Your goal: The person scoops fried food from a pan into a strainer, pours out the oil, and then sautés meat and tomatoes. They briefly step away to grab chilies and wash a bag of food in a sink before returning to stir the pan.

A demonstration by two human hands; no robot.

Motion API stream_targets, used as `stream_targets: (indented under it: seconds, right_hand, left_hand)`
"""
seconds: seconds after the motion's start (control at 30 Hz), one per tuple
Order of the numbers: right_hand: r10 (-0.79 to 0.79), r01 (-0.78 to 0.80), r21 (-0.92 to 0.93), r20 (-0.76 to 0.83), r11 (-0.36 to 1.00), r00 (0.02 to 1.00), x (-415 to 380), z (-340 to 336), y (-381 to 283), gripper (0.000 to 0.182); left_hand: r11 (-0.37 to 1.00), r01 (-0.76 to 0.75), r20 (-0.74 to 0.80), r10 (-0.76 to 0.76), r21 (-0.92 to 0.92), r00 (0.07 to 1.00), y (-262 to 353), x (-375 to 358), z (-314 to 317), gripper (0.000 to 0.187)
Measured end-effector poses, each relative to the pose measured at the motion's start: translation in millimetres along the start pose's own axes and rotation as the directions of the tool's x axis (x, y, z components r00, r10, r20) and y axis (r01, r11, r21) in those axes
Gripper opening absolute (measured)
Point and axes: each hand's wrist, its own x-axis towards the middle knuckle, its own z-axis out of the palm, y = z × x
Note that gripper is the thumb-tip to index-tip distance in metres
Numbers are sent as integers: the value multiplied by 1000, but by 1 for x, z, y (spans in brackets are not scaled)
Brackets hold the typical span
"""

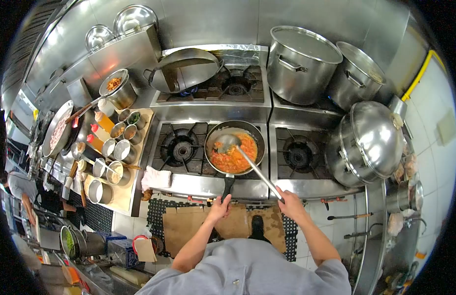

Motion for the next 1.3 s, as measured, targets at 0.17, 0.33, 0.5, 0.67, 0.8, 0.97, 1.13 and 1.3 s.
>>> stream_targets:
  seconds: [0.17, 0.33, 0.5, 0.67, 0.8, 0.97, 1.13, 1.3]
  right_hand:
    - [-140, 142, 9, -125, 990, 982, 43, 25, 6, 59]
    - [-63, 56, 51, 150, 997, 987, 2, 11, -5, 60]
    - [34, -68, 143, 230, 987, 973, -61, -41, -43, 60]
    - [63, -99, 148, 230, 984, 971, -54, -42, -42, 56]
    - [-52, 55, -72, 42, 996, 998, -12, -19, -9, 55]
    - [-36, 23, -182, -73, 983, 997, 8, -1, 18, 55]
    - [105, -102, 60, -42, 993, 994, -66, 39, 8, 63]
    - [191, -207, 469, 83, 859, 978, -75, 49, -16, 62]
  left_hand:
    - [999, 0, -18, 1, 48, 1000, 0, 2, -2, 45]
    - [999, -2, -20, 3, 39, 1000, 1, 0, 0, 43]
    - [1000, -18, -18, 18, 18, 1000, 4, -2, -1, 42]
    - [1000, 7, -3, -7, 25, 1000, 8, -6, -1, 40]
    - [1000, 22, -13, -22, 1, 1000, 11, -6, 0, 42]
    - [1000, -6, -24, 7, 24, 1000, 7, -3, -2, 42]
    - [1000, -16, -30, 16, 0, 999, 10, -5, 1, 42]
    - [1000, 4, -31, -4, -2, 1000, 11, -7, 3, 42]
